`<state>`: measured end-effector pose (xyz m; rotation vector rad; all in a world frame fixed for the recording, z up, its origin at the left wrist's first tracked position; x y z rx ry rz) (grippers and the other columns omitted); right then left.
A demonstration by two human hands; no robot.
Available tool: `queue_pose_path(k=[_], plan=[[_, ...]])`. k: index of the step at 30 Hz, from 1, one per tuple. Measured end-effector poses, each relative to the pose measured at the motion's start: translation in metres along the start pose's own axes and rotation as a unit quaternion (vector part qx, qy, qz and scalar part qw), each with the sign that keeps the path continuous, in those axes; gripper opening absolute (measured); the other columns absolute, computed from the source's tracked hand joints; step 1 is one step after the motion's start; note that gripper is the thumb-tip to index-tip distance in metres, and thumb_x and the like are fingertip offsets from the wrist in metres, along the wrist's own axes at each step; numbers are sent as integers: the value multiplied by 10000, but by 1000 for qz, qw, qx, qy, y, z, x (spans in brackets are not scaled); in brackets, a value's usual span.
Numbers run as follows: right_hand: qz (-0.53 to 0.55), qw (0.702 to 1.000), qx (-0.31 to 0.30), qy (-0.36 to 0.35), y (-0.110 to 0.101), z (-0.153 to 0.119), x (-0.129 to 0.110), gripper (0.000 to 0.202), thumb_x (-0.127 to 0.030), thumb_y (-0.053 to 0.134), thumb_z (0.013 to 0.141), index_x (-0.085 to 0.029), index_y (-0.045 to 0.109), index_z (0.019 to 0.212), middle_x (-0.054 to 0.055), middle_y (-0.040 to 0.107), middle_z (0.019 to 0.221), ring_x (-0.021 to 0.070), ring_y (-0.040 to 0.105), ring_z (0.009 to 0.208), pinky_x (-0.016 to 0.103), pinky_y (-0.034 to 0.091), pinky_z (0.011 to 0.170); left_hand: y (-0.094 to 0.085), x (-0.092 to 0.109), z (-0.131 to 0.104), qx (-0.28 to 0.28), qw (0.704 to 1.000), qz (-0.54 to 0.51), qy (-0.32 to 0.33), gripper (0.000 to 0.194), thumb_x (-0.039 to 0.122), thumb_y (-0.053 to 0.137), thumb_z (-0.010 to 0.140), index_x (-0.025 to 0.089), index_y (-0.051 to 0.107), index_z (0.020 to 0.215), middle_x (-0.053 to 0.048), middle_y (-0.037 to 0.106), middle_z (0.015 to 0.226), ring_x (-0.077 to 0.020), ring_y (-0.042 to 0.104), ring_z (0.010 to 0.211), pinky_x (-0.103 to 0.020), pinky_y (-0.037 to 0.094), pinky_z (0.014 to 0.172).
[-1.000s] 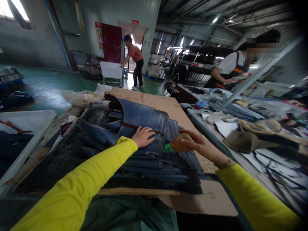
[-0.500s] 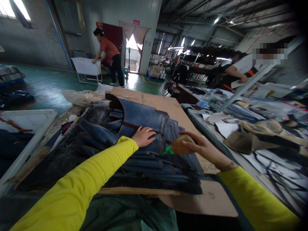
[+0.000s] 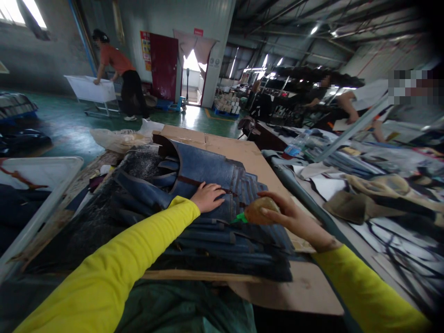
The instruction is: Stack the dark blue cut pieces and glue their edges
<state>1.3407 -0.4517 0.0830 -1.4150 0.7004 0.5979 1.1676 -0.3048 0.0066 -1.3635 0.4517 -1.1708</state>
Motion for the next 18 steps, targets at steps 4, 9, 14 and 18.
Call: queue_pose_path(k=[4,9,14,18], plan=[[-29,998,16,-48,1,2,3,514,-490,607,805,-264,438,1235,66,528,1178,246,575,974,346,528,782,-1,1,-1,-1,1000,2,0,352,437,404,888,286,532,1180,-31,478,1336,-204,389,1255,-522,208,1082],[-67,993,41,-87,1,9,1,520,-482,623,799,-273,433,1236,72,473,1235,257,536,1052,344,513,815,-3,2,-1,-2,1000,3,-2,354,437,404,889,283,535,1180,-33,481,1332,-208,392,1251,-522,211,1082],[-123,984,62,-115,1,14,-4,501,-478,577,831,-248,422,1248,97,474,1220,258,561,994,388,508,826,-4,2,-1,-3,1000,1,1,353,427,406,889,277,533,1181,-37,481,1331,-210,391,1253,-534,207,1079],[-151,972,94,-153,0,18,-8,444,-443,580,837,-240,445,1207,97,485,1198,263,541,1031,409,495,861,-2,1,-1,-4,1000,-1,-1,347,425,405,889,284,533,1179,-32,480,1333,-206,384,1258,-530,205,1081]])
Point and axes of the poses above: each hand's wrist, its own z-axis towards the middle knuckle, its own y-axis out of the palm, x = y × z, the point moved 5 cm from there along z, towards the middle knuckle
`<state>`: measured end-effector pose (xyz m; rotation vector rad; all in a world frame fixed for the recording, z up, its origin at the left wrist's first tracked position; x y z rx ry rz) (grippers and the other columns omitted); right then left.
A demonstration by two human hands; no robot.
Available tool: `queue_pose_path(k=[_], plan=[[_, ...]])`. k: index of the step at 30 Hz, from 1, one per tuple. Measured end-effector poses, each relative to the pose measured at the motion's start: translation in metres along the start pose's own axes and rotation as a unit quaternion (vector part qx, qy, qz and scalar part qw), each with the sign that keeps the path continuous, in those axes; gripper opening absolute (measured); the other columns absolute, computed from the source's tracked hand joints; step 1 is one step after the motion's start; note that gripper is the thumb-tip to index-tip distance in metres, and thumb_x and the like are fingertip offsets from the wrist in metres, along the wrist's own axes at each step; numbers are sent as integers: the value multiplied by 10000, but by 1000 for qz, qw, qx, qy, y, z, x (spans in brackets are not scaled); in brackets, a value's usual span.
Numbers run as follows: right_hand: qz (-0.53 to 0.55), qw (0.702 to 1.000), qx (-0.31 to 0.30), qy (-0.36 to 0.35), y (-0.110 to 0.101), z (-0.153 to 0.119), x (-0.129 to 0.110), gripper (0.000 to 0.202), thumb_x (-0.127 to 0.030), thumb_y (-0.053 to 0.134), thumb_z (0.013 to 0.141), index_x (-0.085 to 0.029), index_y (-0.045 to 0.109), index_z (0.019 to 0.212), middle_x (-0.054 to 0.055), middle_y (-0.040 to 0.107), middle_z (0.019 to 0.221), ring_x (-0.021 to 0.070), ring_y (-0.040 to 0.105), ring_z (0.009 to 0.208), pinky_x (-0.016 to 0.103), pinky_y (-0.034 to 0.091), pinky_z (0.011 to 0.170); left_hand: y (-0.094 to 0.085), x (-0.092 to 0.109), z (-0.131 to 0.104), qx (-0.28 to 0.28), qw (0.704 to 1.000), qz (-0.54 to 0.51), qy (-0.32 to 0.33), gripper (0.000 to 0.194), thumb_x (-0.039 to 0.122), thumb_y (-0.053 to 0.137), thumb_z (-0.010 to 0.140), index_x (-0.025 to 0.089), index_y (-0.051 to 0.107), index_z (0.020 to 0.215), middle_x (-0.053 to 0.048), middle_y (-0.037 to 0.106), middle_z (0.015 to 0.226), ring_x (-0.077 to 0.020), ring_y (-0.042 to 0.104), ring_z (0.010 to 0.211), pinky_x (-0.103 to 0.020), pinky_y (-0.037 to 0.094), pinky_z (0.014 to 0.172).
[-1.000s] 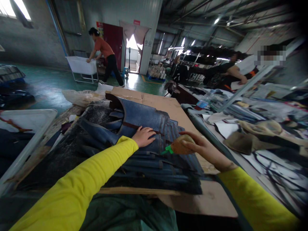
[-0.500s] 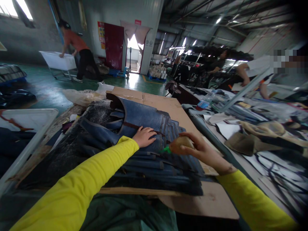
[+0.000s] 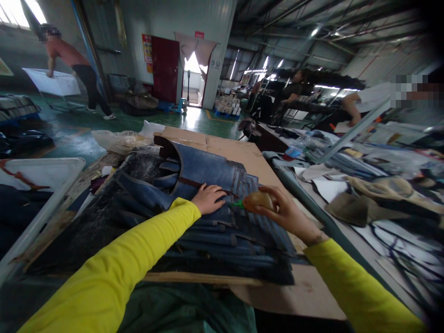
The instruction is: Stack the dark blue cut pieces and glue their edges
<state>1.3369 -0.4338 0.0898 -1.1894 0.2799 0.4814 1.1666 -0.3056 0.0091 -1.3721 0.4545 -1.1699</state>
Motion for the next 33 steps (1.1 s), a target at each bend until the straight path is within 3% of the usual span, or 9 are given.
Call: queue_pose_path(k=[6,10,14,23,33], plan=[[-21,999,29,-23,-1,2,2,467,-449,612,808,-238,440,1187,119,446,1263,287,481,1135,430,485,884,2,-1,0,4,1000,2,0,343,428,412,885,289,535,1173,-27,482,1328,-203,389,1253,-528,196,1085],[-32,999,-18,19,1,-2,11,591,-478,629,780,-221,388,1254,117,522,1145,281,567,994,425,513,828,2,-1,0,8,1000,-2,0,340,423,416,882,289,537,1170,-26,485,1326,-200,392,1252,-531,203,1082],[-27,997,-54,41,-1,-10,14,579,-499,620,779,-223,409,1243,94,548,1092,253,601,894,381,543,745,3,-2,1,5,1000,-2,-2,346,427,409,883,289,534,1174,-25,479,1332,-199,383,1259,-524,196,1088],[3,991,-118,67,-5,-18,1,536,-487,614,790,-249,419,1229,71,571,1064,248,596,883,359,544,713,3,-1,1,5,1000,0,0,348,433,404,887,289,532,1177,-23,479,1329,-199,382,1257,-517,181,1094],[-37,999,-30,7,-2,4,-1,460,-493,560,833,-216,425,1174,97,515,1084,259,544,961,408,478,845,1,-1,0,7,1000,2,0,344,425,411,886,282,532,1174,-32,484,1330,-196,387,1255,-518,208,1081]])
Point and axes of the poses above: each hand's wrist, its own z-axis towards the middle knuckle, its own y-axis out of the palm, x = y × z, the point moved 5 cm from there along z, towards the middle knuckle
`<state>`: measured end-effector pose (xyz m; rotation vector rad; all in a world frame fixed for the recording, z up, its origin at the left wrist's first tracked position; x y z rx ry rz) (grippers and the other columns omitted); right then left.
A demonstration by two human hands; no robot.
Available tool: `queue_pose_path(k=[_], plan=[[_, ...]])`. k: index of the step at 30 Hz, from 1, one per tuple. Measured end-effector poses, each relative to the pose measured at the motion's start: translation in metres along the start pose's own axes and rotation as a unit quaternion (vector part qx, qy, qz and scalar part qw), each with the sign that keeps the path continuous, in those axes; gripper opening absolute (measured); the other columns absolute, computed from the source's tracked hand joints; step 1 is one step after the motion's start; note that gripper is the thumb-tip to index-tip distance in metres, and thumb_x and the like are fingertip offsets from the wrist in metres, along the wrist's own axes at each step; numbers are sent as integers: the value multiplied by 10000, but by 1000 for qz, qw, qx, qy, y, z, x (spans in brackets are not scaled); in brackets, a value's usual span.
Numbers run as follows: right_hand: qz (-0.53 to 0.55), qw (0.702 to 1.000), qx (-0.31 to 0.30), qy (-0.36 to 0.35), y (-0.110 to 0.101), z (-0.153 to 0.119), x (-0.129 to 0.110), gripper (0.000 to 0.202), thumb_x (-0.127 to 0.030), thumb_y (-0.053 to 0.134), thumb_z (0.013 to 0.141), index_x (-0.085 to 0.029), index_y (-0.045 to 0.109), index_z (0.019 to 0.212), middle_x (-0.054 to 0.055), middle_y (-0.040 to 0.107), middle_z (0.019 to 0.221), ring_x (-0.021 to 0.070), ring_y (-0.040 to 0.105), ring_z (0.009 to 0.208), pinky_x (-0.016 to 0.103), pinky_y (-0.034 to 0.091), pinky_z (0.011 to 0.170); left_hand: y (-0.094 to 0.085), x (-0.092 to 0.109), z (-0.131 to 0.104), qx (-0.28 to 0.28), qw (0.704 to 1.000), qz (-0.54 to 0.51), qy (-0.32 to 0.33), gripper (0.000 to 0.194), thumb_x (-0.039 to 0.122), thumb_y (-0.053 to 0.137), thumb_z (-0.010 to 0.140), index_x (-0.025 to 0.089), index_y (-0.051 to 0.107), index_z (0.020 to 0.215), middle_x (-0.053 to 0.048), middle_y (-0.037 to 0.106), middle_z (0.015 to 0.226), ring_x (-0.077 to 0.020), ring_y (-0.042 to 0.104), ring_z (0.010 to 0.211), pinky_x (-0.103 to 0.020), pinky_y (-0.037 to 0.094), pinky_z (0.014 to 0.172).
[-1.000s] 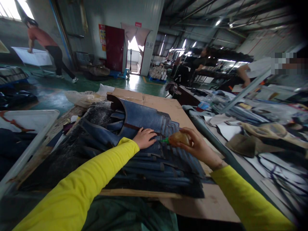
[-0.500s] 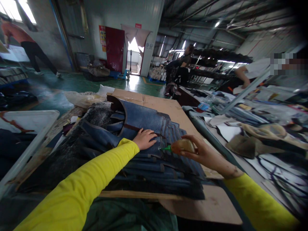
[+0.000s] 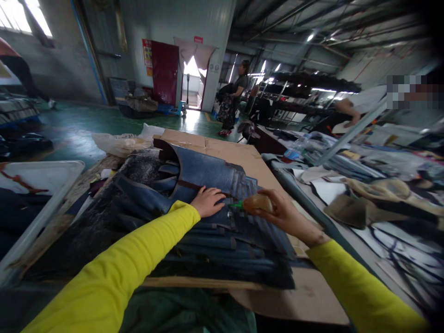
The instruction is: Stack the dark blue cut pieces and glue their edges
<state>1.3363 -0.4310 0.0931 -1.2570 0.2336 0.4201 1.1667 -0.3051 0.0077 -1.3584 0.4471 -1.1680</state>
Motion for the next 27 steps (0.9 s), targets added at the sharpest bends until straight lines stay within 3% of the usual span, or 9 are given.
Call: queue_pose_path(k=[12,20,27], plan=[[19,1000,5,24,4,0,16,453,-475,547,841,-231,412,1199,98,517,1100,270,546,969,417,486,828,-2,3,-1,-14,1000,-5,-6,359,430,398,890,281,525,1192,-30,472,1341,-201,381,1262,-519,191,1092],[24,998,52,22,9,4,27,458,-472,543,839,-216,405,1193,104,521,1078,282,546,993,441,484,836,0,1,0,-14,1000,-6,-8,367,440,394,891,287,520,1200,-26,468,1345,-201,369,1271,-518,182,1094],[28,998,42,33,11,4,27,453,-474,545,838,-217,419,1189,103,525,1080,276,550,982,415,498,802,-2,2,-1,-11,1000,-6,-6,366,438,389,893,285,520,1199,-27,472,1340,-198,372,1268,-511,189,1094]])
Point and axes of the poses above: each hand's wrist, its own z-axis towards the middle knuckle, its own y-axis out of the palm, x = y × z, the point moved 5 cm from there along z, towards the middle knuckle
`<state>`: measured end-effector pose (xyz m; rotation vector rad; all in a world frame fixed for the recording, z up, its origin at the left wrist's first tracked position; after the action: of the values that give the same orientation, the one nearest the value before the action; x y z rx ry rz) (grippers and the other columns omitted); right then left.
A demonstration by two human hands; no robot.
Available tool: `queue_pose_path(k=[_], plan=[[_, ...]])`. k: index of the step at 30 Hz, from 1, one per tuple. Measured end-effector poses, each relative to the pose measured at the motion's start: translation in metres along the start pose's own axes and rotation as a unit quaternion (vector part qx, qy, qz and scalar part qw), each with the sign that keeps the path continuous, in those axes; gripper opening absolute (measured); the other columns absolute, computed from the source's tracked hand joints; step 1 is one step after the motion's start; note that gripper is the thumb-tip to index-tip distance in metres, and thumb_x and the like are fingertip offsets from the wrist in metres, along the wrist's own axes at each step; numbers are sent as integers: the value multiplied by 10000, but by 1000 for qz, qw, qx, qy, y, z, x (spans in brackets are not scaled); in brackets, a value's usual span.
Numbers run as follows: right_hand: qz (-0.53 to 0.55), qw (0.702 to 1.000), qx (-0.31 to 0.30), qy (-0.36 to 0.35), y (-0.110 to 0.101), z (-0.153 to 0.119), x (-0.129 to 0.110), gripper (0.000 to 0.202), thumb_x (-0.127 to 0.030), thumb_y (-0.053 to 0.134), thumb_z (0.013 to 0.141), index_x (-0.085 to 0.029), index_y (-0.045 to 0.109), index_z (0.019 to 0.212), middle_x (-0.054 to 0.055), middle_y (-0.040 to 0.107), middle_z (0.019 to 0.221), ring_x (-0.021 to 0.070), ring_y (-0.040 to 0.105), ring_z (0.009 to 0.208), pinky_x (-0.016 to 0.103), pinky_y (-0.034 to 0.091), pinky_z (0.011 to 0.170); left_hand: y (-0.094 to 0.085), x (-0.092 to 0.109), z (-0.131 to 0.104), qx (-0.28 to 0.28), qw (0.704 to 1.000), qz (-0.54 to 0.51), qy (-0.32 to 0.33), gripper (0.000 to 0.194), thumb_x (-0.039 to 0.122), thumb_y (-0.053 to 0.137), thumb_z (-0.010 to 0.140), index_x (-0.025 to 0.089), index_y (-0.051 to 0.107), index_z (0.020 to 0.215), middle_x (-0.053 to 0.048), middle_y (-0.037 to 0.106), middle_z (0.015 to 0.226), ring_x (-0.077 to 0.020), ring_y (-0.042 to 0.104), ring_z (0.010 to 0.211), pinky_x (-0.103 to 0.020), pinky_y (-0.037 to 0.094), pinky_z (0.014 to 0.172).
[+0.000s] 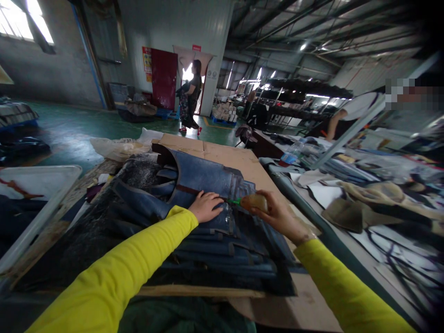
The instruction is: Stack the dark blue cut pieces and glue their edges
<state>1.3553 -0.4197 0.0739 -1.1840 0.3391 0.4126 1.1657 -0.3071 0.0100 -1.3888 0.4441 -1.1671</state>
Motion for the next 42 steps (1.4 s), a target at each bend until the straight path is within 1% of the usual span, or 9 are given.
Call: queue_pose_path(k=[8,17,26,31,35,42], plan=[[-10,1000,23,-2,7,10,13,459,-476,546,831,-211,428,1187,108,536,1073,287,558,957,424,495,770,1,0,0,2,1000,-3,2,365,436,387,894,287,516,1201,-29,472,1340,-199,374,1268,-512,189,1094],[-10,998,54,-30,10,17,24,422,-451,544,845,-222,399,1168,94,489,1074,279,513,1000,458,443,869,-3,2,0,1,1000,-9,-1,358,430,398,891,284,521,1194,-30,472,1345,-209,379,1268,-528,202,1085],[-20,993,104,-49,8,27,27,405,-433,538,850,-210,410,1163,109,484,1094,278,498,1024,453,435,886,-3,2,0,8,1000,-9,2,355,428,407,888,288,519,1195,-25,471,1345,-206,381,1265,-524,198,1089],[-8,990,134,-37,7,35,36,446,-458,561,827,-193,424,1158,117,498,1085,285,510,1005,447,446,864,-2,3,1,7,1000,-6,-1,354,417,419,886,286,515,1201,-23,481,1336,-210,385,1263,-524,199,1088],[7,990,140,-24,5,41,41,453,-458,564,826,-187,432,1166,117,502,1086,286,510,1010,436,449,855,-3,3,1,5,1000,-8,-2,353,415,417,888,284,514,1201,-32,478,1339,-207,384,1264,-515,194,1092],[34,986,165,-9,2,55,55,482,-459,603,791,-189,442,1156,100,502,1070,273,519,989,426,437,881,-3,4,2,-1,1000,-11,-1,349,412,416,889,288,513,1200,-33,475,1344,-208,385,1264,-520,190,1090]])
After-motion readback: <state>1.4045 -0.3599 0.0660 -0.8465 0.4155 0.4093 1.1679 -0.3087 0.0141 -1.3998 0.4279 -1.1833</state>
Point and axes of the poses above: each hand's wrist, its own z-axis towards the middle knuckle, its own y-axis out of the palm, x = y × z, the point moved 5 cm from there along z, towards the middle knuckle
